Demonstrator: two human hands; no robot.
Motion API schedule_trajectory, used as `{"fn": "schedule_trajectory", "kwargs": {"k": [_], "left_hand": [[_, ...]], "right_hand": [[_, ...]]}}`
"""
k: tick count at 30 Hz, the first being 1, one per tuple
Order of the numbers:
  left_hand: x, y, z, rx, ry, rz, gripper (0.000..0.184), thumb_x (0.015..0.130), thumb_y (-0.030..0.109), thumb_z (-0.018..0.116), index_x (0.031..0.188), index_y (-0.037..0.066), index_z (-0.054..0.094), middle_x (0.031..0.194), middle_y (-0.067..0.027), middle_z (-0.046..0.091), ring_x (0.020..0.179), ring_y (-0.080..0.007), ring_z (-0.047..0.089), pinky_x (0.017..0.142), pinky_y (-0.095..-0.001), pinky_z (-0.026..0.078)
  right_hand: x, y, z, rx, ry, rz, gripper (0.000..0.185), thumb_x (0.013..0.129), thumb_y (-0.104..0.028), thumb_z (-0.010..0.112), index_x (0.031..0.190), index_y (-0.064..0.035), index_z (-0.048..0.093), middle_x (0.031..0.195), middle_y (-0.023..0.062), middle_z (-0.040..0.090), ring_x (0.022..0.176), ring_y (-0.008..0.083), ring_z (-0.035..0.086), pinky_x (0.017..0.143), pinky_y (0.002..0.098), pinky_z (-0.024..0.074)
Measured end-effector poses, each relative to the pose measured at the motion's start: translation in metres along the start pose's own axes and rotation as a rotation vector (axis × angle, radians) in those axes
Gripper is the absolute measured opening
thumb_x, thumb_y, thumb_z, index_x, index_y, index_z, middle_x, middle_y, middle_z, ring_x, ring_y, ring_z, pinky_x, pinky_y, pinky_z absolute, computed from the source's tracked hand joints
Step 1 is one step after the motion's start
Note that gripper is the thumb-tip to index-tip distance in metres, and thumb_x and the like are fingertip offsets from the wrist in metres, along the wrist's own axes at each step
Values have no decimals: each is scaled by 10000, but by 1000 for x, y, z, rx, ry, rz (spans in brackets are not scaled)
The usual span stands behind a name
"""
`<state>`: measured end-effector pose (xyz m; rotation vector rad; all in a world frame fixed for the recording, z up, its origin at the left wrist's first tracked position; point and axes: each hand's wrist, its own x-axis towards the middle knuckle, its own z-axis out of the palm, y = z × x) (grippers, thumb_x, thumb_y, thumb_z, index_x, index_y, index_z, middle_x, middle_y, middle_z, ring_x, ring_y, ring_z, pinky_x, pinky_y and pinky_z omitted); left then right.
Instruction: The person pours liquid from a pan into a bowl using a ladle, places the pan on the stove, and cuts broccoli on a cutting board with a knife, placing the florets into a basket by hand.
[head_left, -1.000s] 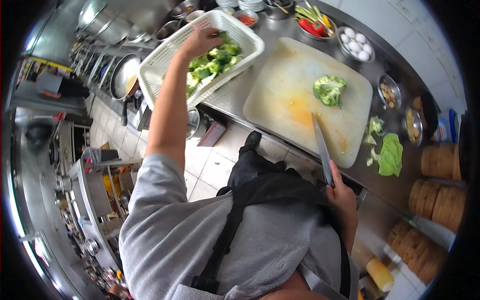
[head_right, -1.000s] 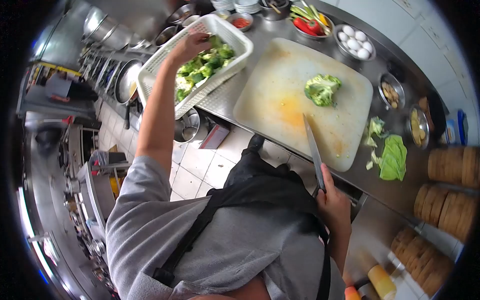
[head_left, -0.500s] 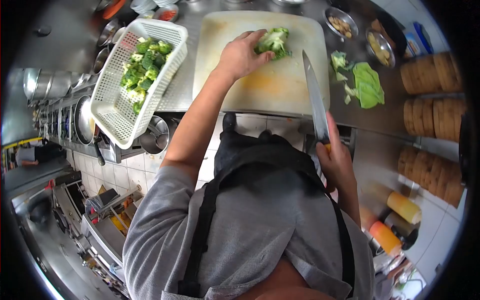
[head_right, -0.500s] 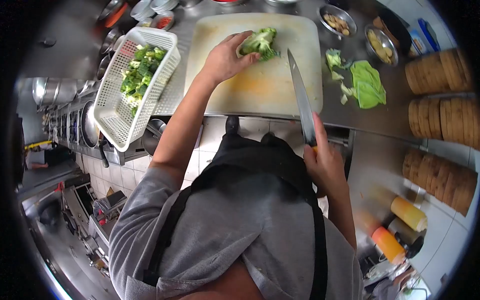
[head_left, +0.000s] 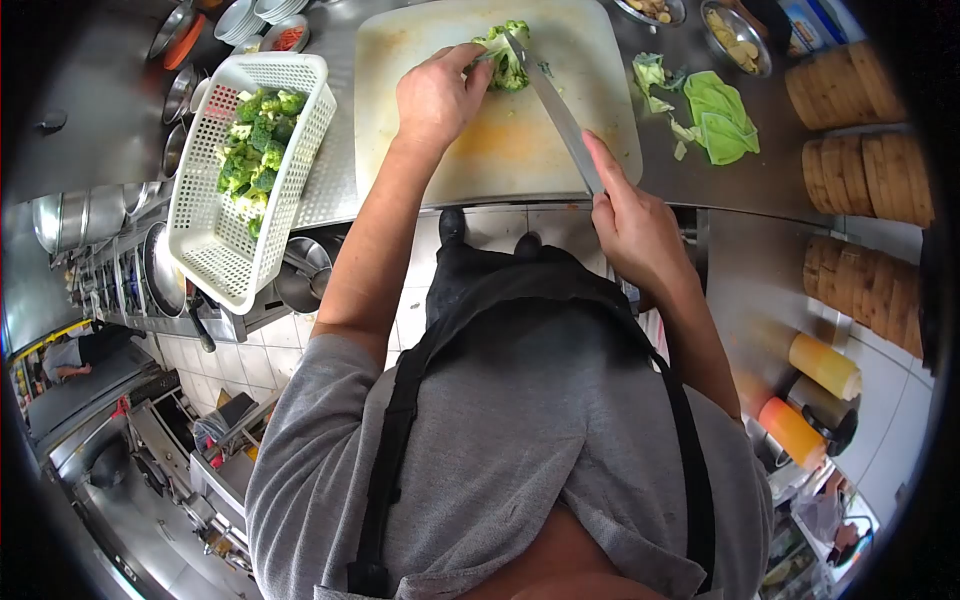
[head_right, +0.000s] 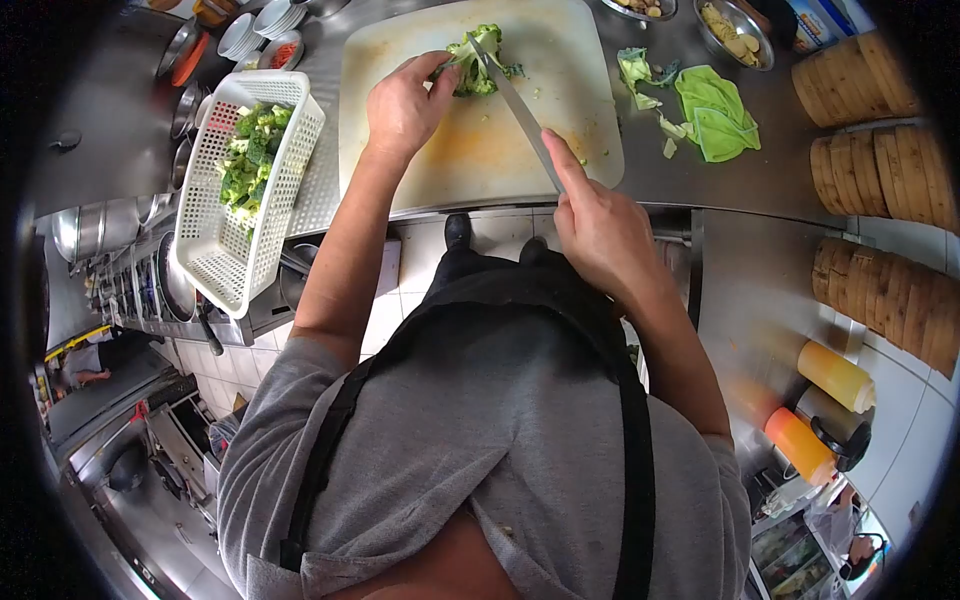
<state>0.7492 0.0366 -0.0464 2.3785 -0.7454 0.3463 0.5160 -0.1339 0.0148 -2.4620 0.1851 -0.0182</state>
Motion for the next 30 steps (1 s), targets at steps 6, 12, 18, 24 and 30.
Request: {"fn": "schedule_trajectory", "kwargs": {"k": [6, 12, 18, 24, 30], "left_hand": [[4, 0, -7, 5, -58, -26, 285, 943, 362, 706, 1119, 147, 770, 1054, -56, 775, 813, -278, 732, 727, -400, 575], [7, 9, -5, 48, 180, 226, 257, 875, 340, 768, 1010, 122, 755, 988, -56, 767, 814, -258, 724, 808, -416, 530], [9, 1, 2, 123, 94, 212, 163, 902, 268, 728, 977, 124, 743, 880, -52, 755, 772, -259, 705, 805, -414, 497], [7, 0, -4, 88, 52, 174, 136, 938, 245, 690, 978, 124, 737, 785, -42, 745, 705, -267, 696, 781, -397, 493], [6, 3, -9, 102, 21, 163, 114, 953, 220, 683, 999, 127, 728, 772, -78, 740, 692, -284, 695, 778, -408, 504]], "right_hand": [[6, -5, -3, -29, -65, 58, 713, 955, -76, 538, 1618, -197, 306, 945, 242, 695, 820, 444, 677, 751, 543, 516], [6, -7, -3, -22, -43, 42, 708, 953, -73, 540, 1614, -188, 315, 929, 246, 692, 811, 445, 677, 745, 540, 519], [1, -3, 1, -3, 1, -4, 702, 952, -67, 541, 1610, -184, 326, 877, 252, 677, 781, 446, 669, 724, 540, 506], [-1, -5, 1, 80, -69, 59, 707, 951, -68, 540, 1612, -197, 324, 791, 269, 649, 746, 454, 663, 706, 541, 488], [6, -4, 5, 262, -97, 116, 691, 960, -83, 529, 1609, -215, 335, 791, 265, 644, 725, 448, 657, 712, 503, 502]]}}
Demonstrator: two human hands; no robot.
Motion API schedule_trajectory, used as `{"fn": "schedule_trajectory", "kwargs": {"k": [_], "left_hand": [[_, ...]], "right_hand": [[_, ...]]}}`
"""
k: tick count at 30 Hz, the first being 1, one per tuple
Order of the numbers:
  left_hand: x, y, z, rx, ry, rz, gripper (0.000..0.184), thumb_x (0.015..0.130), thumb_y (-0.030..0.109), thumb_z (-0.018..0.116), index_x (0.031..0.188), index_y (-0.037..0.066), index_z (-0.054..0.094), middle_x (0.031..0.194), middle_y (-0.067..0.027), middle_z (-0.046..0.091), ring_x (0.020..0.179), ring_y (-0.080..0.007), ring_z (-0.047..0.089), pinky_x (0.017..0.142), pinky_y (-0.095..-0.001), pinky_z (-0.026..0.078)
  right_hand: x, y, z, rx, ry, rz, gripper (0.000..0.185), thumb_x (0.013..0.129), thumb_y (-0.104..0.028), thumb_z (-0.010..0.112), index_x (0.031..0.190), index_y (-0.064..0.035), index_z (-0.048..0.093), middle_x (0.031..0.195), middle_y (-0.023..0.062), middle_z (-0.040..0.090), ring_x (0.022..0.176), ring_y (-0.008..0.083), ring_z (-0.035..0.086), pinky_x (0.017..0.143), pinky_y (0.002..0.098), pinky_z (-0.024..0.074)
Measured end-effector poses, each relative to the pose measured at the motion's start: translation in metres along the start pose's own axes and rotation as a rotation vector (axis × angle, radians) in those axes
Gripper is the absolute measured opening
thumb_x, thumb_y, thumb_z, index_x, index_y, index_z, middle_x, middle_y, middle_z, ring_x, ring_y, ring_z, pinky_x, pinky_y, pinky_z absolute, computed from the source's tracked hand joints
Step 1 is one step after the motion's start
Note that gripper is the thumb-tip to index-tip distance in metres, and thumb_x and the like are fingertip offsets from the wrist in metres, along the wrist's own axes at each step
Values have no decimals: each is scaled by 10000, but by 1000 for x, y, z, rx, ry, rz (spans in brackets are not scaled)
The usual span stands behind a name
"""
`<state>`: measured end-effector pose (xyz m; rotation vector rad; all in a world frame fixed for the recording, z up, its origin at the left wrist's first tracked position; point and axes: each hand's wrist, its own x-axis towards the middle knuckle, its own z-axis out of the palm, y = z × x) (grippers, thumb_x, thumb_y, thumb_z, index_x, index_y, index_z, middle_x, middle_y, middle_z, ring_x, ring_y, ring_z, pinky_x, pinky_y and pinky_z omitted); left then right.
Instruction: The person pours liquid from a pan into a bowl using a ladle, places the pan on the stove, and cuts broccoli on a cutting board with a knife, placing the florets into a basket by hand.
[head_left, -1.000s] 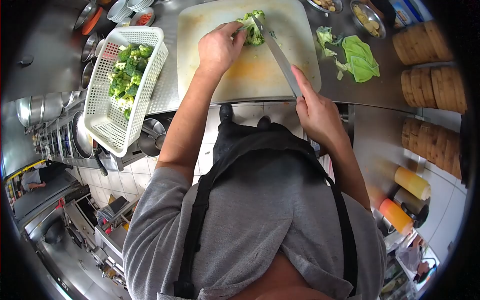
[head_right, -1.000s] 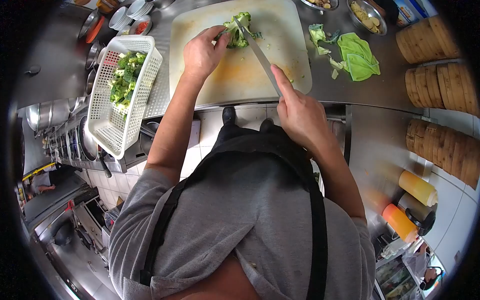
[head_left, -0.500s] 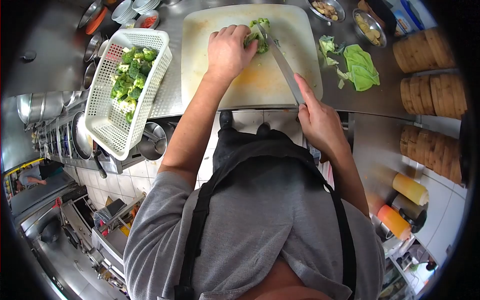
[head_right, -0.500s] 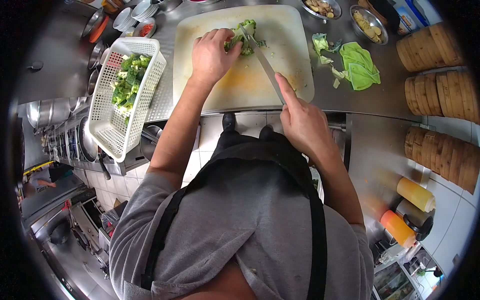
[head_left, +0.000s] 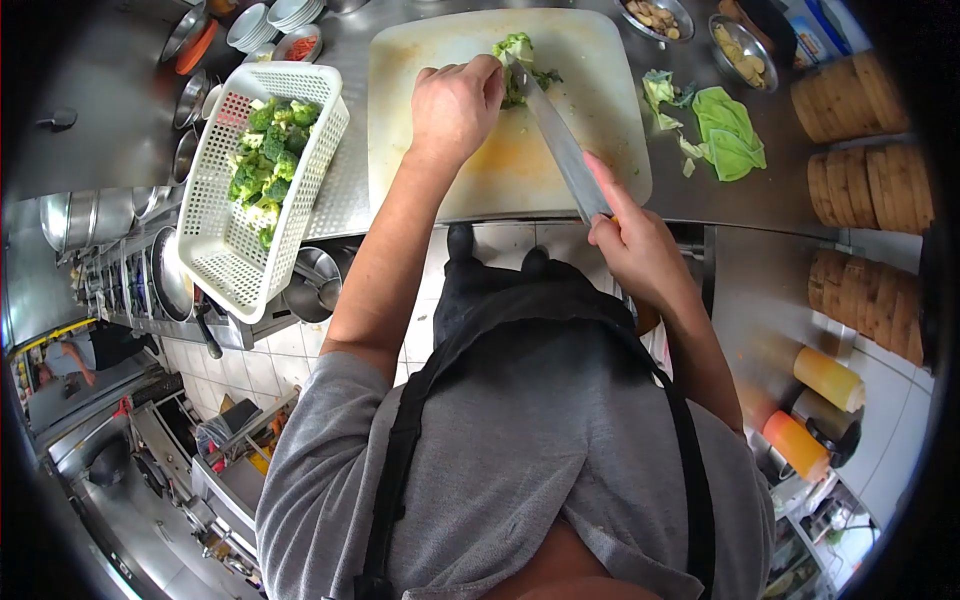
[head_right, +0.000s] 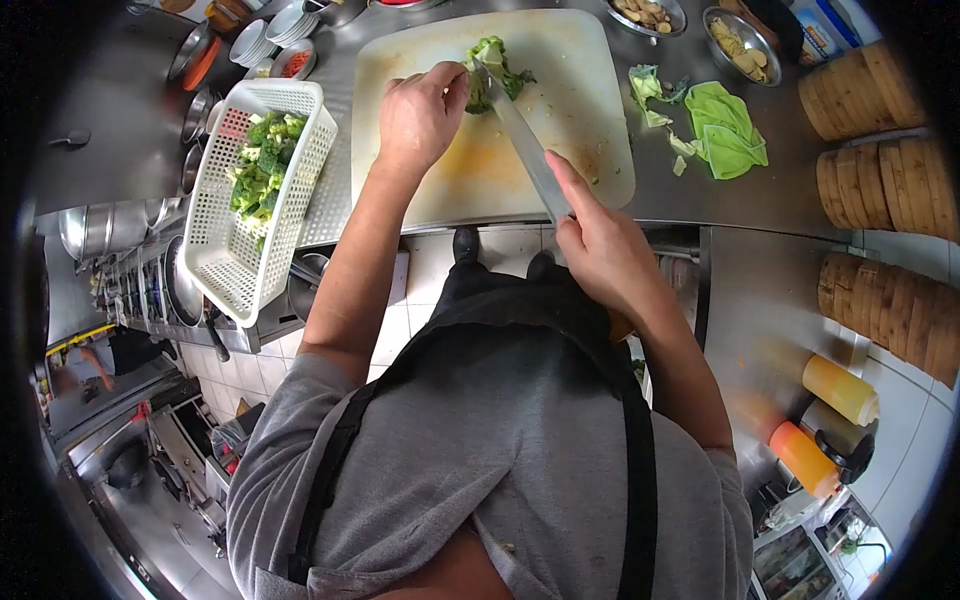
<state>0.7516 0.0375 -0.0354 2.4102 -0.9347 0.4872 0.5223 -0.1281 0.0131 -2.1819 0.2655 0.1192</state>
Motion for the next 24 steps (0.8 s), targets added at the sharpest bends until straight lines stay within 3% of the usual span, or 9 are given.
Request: {"fn": "schedule_trajectory", "kwargs": {"k": [9, 11, 13, 14, 15, 17, 18, 22, 24], "left_hand": [[0, -2, -19, -45, 120, 51, 86, 947, 189, 693, 997, 127, 724, 774, -101, 741, 702, -321, 715, 704, -437, 548], [-3, -14, -34, 9, 117, -56, 145, 946, 268, 709, 1023, 153, 751, 776, -102, 748, 687, -327, 732, 668, -449, 571], [-5, -30, -51, 232, -125, -282, 212, 941, 335, 688, 975, 140, 762, 854, -88, 763, 759, -318, 738, 712, -436, 579], [-15, -62, -41, 222, 32, -38, 416, 938, 462, 687, 1160, 113, 735, 1066, -116, 767, 891, -335, 749, 762, -455, 585], [-15, -58, -41, 223, 29, -38, 416, 938, 462, 687, 1160, 113, 735, 1066, -116, 767, 891, -335, 749, 762, -455, 585], [-15, -43, -38, 167, -74, -207, 682, 890, 577, 717, 1360, 92, 630, 1220, -137, 731, 975, -349, 739, 815, -469, 584], [-11, -26, -36, 35, -197, -294, 864, 834, 652, 746, 1448, 79, 541, 1190, -142, 740, 954, -358, 740, 841, -462, 583], [4, 5, -8, 50, -363, -346, 719, 855, 551, 780, 1426, 147, 614, 1167, -152, 738, 970, -319, 740, 842, -408, 582], [3, -5, 4, -185, -400, -353, 502, 916, 364, 743, 1383, 198, 659, 1149, -149, 736, 959, -317, 732, 838, -403, 578]], "right_hand": [[12, -3, -3, 56, -5, 25, 679, 965, -92, 538, 1606, -216, 351, 782, 236, 622, 674, 365, 648, 678, 450, 499], [8, -3, -10, 40, 5, 15, 683, 965, -90, 539, 1608, -219, 349, 787, 232, 624, 674, 354, 649, 671, 442, 497], [-5, -7, -21, 86, 82, 23, 685, 969, -98, 554, 1611, -228, 354, 803, 215, 640, 689, 326, 654, 691, 419, 509], [-10, -4, -24, 88, 83, 27, 685, 969, -98, 554, 1611, -228, 354, 803, 215, 640, 689, 326, 654, 691, 419, 509], [-16, 0, -28, 100, 144, 37, 686, 970, -102, 563, 1612, -233, 360, 815, 202, 652, 693, 298, 653, 702, 405, 515], [-24, 6, -33, 113, 200, 45, 687, 971, -106, 572, 1613, -239, 365, 828, 189, 664, 696, 270, 651, 714, 391, 520], [-28, 9, -34, 132, 211, 148, 687, 971, -110, 578, 1612, -241, 370, 845, 178, 674, 707, 246, 651, 727, 378, 523], [-40, 20, -35, 122, 227, 270, 696, 967, -121, 590, 1614, -249, 370, 859, 165, 688, 711, 226, 654, 741, 366, 528], [-46, 20, -35, 91, 218, 313, 695, 966, -125, 591, 1613, -250, 371, 846, 169, 682, 702, 238, 653, 739, 371, 527]]}}
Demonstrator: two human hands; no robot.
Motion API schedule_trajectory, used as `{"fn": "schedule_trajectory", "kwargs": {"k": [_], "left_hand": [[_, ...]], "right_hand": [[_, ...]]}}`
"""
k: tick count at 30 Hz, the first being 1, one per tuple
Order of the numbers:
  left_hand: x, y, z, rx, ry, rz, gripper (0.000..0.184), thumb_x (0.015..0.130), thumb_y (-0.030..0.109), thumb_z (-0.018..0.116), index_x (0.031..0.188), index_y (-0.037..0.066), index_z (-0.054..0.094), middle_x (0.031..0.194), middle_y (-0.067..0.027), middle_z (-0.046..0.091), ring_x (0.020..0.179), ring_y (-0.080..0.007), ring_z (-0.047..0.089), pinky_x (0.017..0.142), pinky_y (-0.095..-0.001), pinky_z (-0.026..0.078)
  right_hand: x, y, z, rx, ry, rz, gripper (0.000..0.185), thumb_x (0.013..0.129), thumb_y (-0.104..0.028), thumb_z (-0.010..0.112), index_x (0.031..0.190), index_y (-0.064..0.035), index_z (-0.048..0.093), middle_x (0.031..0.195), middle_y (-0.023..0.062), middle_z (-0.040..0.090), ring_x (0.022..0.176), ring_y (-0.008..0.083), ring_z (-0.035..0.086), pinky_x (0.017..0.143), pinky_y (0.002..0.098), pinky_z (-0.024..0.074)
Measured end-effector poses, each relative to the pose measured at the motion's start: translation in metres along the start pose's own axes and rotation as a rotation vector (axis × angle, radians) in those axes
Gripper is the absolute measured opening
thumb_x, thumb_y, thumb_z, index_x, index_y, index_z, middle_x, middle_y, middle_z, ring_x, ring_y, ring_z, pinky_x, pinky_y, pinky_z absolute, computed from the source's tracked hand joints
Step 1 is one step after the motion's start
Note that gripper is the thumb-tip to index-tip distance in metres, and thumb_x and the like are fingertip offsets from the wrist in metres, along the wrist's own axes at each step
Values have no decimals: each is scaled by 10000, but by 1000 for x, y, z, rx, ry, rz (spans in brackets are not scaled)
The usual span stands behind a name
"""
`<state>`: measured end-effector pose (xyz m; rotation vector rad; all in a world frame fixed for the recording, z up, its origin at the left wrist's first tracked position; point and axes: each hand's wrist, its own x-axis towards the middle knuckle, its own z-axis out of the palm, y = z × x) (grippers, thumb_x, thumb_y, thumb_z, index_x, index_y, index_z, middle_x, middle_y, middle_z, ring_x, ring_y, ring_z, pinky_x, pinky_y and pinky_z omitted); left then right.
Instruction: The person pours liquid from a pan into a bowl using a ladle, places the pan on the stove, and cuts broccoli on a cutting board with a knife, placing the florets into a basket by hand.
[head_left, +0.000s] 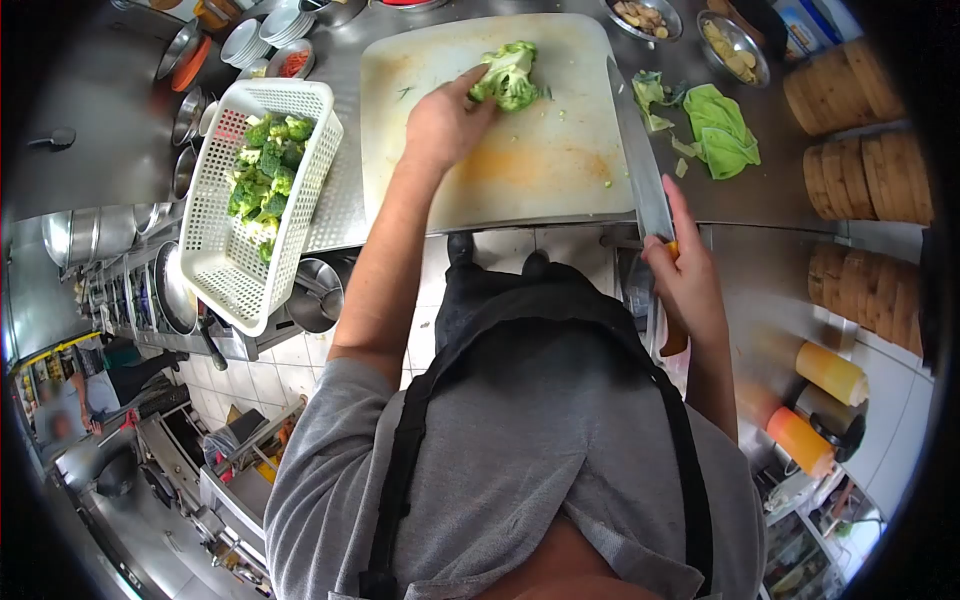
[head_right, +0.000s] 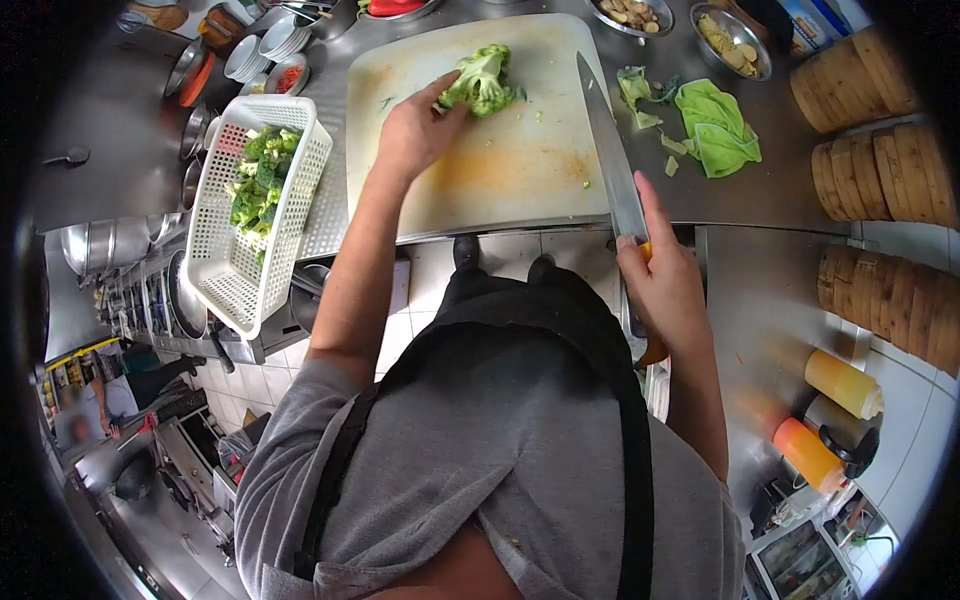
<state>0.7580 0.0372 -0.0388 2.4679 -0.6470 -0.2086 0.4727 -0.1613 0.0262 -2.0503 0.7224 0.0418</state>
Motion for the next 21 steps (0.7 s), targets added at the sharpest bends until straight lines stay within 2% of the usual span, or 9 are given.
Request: {"fn": "schedule_trajectory", "kwargs": {"k": [1, 3, 4, 9, 11, 13, 16, 18, 21], "left_hand": [[1, -10, 1, 0, -1, 2, 502, 916, 364, 743, 1383, 198, 659, 1149, -149, 736, 959, -317, 732, 838, -403, 578], [3, -27, -6, -33, 159, 342, 448, 913, 112, 686, 1346, 228, 688, 1145, -139, 732, 969, -313, 716, 845, -395, 575], [-2, -29, -7, 31, 241, 453, 568, 833, -23, 681, 1343, 226, 690, 1191, -114, 723, 1019, -304, 697, 890, -400, 565], [-48, -27, -3, 191, 245, 574, 644, 736, -7, 726, 1318, 268, 709, 1305, -77, 680, 1095, -297, 673, 949, -430, 543], [-65, -20, 2, 245, 270, 630, 654, 729, 1, 729, 1322, 278, 709, 1355, -65, 650, 1122, -288, 663, 958, -437, 537], [-83, -16, 7, 266, 232, 636, 643, 736, 30, 770, 1322, 290, 710, 1410, -79, 618, 1162, -292, 649, 983, -433, 524], [-97, -12, 9, 122, 230, 597, 592, 776, 200, 857, 1343, 191, 687, 1467, -175, 562, 1229, -337, 609, 1028, -449, 499], [-86, -8, 11, -23, 309, 554, 585, 796, 201, 844, 1355, 167, 675, 1462, -191, 562, 1234, -363, 604, 1025, -457, 502], [-61, 4, 5, -195, 368, 463, 589, 855, 148, 822, 1397, 50, 614, 1394, -208, 612, 1212, -379, 636, 1005, -442, 522]], "right_hand": [[-3, 1, 0, -39, 24, -36, 698, 962, -121, 593, 1612, -243, 372, 839, 177, 677, 694, 255, 653, 731, 378, 525], [-8, 2, 1, -72, 52, -66, 700, 957, -118, 594, 1611, -236, 373, 832, 185, 672, 686, 273, 653, 723, 385, 523], [-11, 1, -1, -114, 34, -63, 704, 951, -113, 597, 1609, -231, 377, 823, 192, 664, 693, 291, 657, 722, 391, 522], [-29, 7, -2, -164, -55, -33, 713, 931, -81, 607, 1600, -209, 396, 900, 205, 693, 726, 326, 670, 727, 399, 526], [-35, 16, 3, -130, -3, -260, 711, 920, -52, 609, 1589, -199, 420, 1069, 188, 725, 750, 342, 670, 726, 410, 531], [-42, 14, -1, -169, -26, -234, 714, 915, -42, 611, 1586, -192, 421, 1143, 174, 717, 765, 347, 673, 724, 417, 531], [-53, 20, -5, -221, -6, -277, 720, 909, -34, 610, 1585, -192, 420, 1226, 158, 705, 775, 357, 678, 716, 430, 530], [-60, 19, -8, -235, 27, -333, 722, 908, -35, 607, 1585, -199, 417, 1235, 155, 702, 770, 363, 679, 711, 437, 529], [-70, 4, -17, -169, -113, -125, 738, 906, -33, 597, 1594, -219, 403, 1148, 165, 719, 742, 368, 675, 698, 448, 526]]}}
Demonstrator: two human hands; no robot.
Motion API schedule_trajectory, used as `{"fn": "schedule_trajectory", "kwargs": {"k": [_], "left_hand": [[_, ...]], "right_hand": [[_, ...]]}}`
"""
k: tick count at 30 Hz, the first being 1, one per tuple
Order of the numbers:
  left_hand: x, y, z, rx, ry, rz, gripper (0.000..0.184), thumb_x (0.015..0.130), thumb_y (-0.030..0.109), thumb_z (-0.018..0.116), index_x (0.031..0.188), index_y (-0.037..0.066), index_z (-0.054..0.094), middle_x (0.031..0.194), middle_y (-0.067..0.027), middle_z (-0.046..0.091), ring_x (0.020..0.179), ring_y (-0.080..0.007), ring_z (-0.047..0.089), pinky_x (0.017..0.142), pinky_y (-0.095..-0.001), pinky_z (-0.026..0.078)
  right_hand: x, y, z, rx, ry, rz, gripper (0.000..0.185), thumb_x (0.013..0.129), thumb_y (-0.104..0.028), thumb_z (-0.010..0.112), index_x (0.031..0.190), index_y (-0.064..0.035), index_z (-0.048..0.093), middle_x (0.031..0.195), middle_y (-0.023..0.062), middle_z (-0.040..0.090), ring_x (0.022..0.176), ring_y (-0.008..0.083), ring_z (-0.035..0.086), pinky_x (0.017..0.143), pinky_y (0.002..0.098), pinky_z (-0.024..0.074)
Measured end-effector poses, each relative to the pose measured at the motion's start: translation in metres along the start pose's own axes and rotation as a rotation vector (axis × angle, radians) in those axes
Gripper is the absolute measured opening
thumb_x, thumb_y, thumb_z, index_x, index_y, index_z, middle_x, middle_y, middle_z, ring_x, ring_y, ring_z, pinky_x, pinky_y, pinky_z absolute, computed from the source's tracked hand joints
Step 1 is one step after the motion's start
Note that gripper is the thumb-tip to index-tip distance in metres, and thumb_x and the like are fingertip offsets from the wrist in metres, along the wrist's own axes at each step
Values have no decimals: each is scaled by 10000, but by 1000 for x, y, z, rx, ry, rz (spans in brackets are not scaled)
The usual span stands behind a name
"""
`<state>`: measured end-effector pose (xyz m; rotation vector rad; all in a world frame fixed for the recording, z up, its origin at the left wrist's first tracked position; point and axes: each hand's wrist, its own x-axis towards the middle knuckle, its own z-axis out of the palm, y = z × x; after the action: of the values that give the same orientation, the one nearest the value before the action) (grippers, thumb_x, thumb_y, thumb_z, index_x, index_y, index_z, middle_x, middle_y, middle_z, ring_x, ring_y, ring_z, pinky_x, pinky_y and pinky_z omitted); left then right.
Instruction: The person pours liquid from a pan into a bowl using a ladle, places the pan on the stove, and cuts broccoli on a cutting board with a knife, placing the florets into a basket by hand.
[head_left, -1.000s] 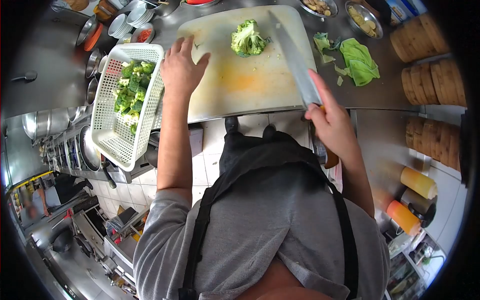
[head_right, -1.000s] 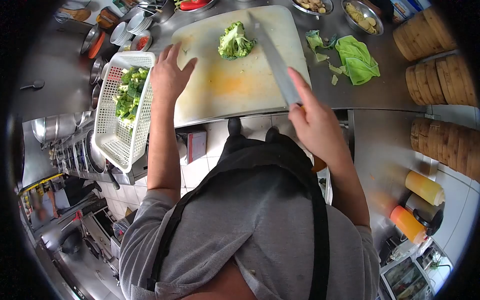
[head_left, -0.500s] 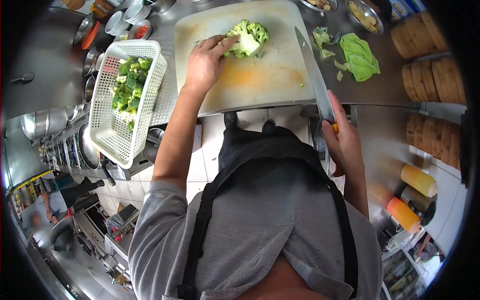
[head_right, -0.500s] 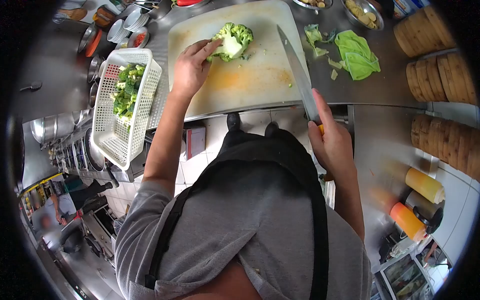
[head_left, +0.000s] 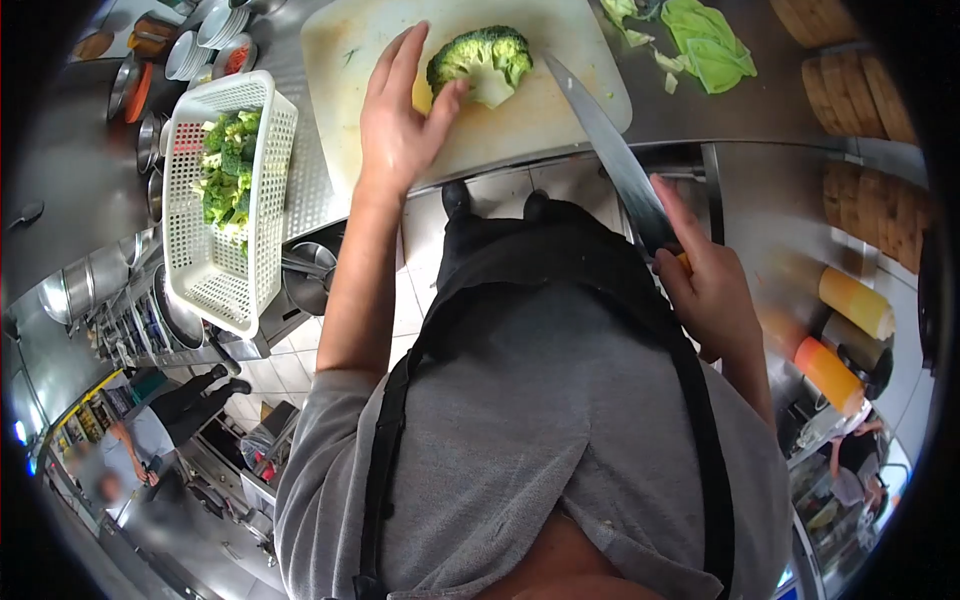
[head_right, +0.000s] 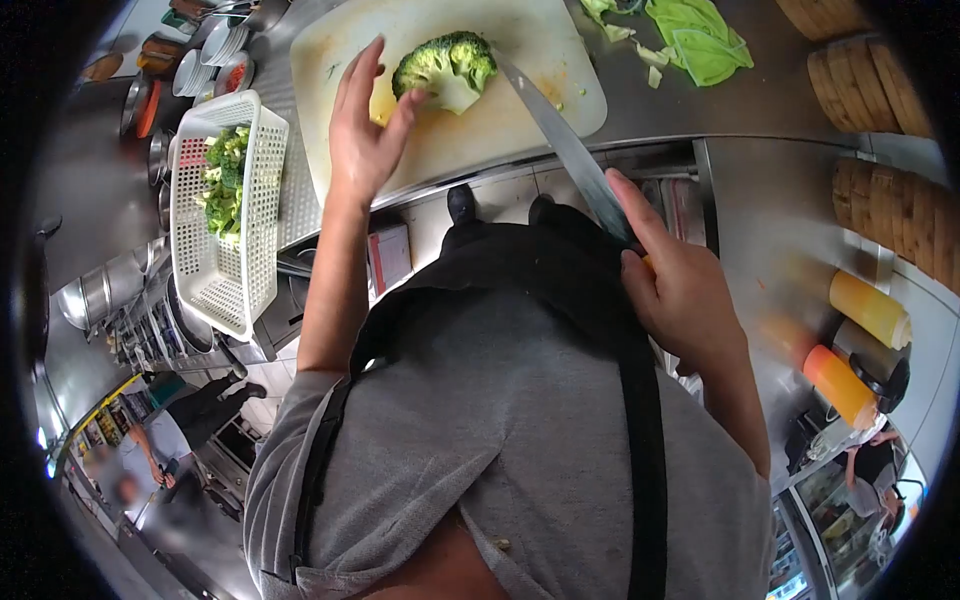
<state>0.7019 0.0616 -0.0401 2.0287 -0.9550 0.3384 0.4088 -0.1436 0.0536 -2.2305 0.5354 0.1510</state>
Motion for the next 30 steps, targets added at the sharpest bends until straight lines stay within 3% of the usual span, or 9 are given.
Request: {"fn": "schedule_trajectory", "kwargs": {"k": [3, 5, 7, 12, 21, 23, 24, 26, 30], "left_hand": [[11, 0, 2, 86, -276, -44, 546, 897, 104, 780, 1398, 27, 578, 1200, -173, 703, 1122, -275, 683, 999, -400, 529], [3, -9, 3, -20, -287, -130, 508, 908, 110, 778, 1369, 25, 582, 1202, -160, 697, 1116, -259, 681, 999, -389, 531], [-10, -16, 3, -199, -211, -248, 428, 886, 121, 801, 1261, 50, 606, 1147, -132, 708, 1073, -252, 689, 986, -382, 541], [-31, -22, 0, -218, -185, -353, 417, 905, 119, 799, 1247, 44, 573, 1181, -112, 695, 1091, -221, 675, 1008, -377, 530], [-20, -5, -2, -27, -205, -169, 554, 897, 85, 799, 1395, 66, 560, 1213, -137, 663, 1082, -240, 685, 968, -368, 562], [-19, 0, -1, -17, -212, -207, 536, 878, 90, 802, 1372, 81, 595, 1207, -133, 654, 1050, -247, 687, 955, -375, 566], [-19, 3, -1, -20, -209, -208, 536, 878, 90, 802, 1372, 81, 595, 1207, -133, 654, 1050, -247, 687, 955, -375, 566], [-18, 5, 0, 5, -206, -228, 536, 864, 104, 807, 1359, 70, 604, 1173, -128, 654, 1011, -236, 682, 929, -378, 568], [-19, 7, 3, -21, -190, -253, 539, 859, 113, 811, 1357, 72, 609, 1144, -119, 656, 985, -224, 675, 907, -373, 564]], "right_hand": [[3, -8, 2, -32, -102, 31, 748, 907, -33, 588, 1599, -234, 392, 1004, 171, 723, 718, 373, 670, 687, 469, 521], [6, -11, 7, -68, -41, -98, 753, 911, -37, 590, 1604, -245, 381, 858, 175, 688, 716, 374, 668, 684, 479, 516], [6, -13, 4, -82, -51, -90, 753, 913, -39, 592, 1604, -253, 382, 837, 175, 675, 713, 374, 667, 683, 478, 516], [3, -6, 10, -97, -91, -102, 766, 909, -34, 601, 1603, -273, 385, 801, 175, 652, 706, 368, 666, 684, 466, 525], [3, -13, 3, -202, -22, -229, 778, 879, -15, 612, 1593, -250, 412, 850, 163, 681, 701, 362, 671, 673, 467, 546], [3, -21, -2, -268, -140, -105, 747, 890, 20, 594, 1574, -240, 443, 1171, 192, 717, 890, 394, 717, 782, 457, 570], [5, -20, 0, -272, -140, -104, 747, 890, 20, 594, 1574, -240, 443, 1171, 192, 717, 890, 394, 717, 782, 457, 570], [10, -15, 7, -323, -67, -215, 837, 841, -20, 646, 1601, -271, 403, 793, 141, 652, 675, 352, 666, 653, 483, 541], [16, -19, 8, -396, -60, -227, 851, 841, -27, 656, 1608, -284, 392, 781, 126, 634, 658, 347, 658, 657, 495, 535]]}}
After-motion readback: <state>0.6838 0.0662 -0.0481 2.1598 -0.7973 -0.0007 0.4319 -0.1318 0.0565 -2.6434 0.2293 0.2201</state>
